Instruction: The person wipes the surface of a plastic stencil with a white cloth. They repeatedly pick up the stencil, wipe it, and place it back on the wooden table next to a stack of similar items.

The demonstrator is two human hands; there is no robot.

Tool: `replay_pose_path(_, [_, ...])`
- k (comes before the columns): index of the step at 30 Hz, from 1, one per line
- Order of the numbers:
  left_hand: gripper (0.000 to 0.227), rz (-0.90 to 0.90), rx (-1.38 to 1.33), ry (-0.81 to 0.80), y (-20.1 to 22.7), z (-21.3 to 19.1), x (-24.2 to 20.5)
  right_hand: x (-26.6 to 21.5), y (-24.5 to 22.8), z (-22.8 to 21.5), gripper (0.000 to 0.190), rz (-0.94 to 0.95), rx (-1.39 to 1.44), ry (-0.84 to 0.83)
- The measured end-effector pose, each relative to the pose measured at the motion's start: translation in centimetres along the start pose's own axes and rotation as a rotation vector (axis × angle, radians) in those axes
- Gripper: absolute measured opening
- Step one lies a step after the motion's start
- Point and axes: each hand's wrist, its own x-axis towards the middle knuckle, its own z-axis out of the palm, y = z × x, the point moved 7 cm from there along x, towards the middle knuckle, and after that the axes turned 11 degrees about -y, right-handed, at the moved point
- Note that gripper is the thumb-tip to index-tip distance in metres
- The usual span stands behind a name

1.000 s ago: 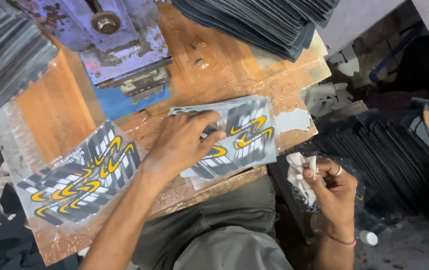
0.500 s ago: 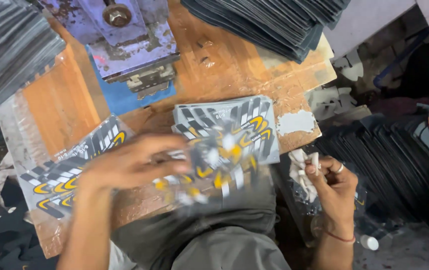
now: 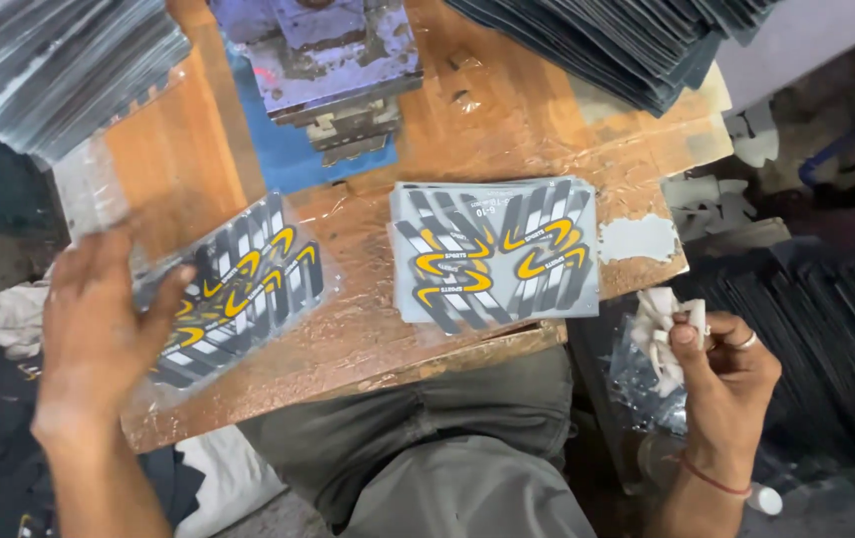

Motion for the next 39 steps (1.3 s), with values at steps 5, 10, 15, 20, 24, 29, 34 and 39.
replay_pose_path(5, [0.062, 0.346, -0.151, 0.253, 13.8, 0.9, 0.3, 0.4, -2.2, 1.3, 0.013, -0.007, 0.016, 0.01])
replay_pose_path(10, [0.07, 0.514, -0.153, 0.234, 19.0, 5.7, 2.4, 1.7, -3.1, 2.3, 0.011, -0.012, -0.023, -0.013])
replay_pose_path(15, [0.058, 0.385, -0.289, -0.048, 18.7, 6.2, 5.2, 4.4, -5.9, 6.1, 0.012, -0.114, -0.052, -0.225])
replay_pose_path(20, [0.04, 0.44, -0.262, -0.164, 18.3, 6.9, 9.5, 6.1, -8.3, 9.2, 0.024, -0.099, -0.094, -0.326])
replay_pose_path(24, [0.043, 0.503, -0.264, -0.214, 19.0, 6.1, 10.1, 5.7, -7.2, 9.0, 0.035, -0.079, -0.193, -0.359])
replay_pose_path(29, [0.062, 0.48, -0.126, -0.176, 20.9, 5.9, 8.8, 4.5, -6.3, 8.1, 0.04, -0.076, -0.085, -0.283])
replay_pose_path(34, [0.044, 0.262, -0.183, -0.34, 19.6, 8.5, 9.7, 3.8, -7.3, 7.4, 0.065, -0.099, -0.051, -0.197])
replay_pose_path(39, [0.034, 0.5, -0.329, 0.08, 19.8, 7.3, 9.4, 3.6, -6.3, 6.0, 0.04, -0.126, -0.227, -0.217])
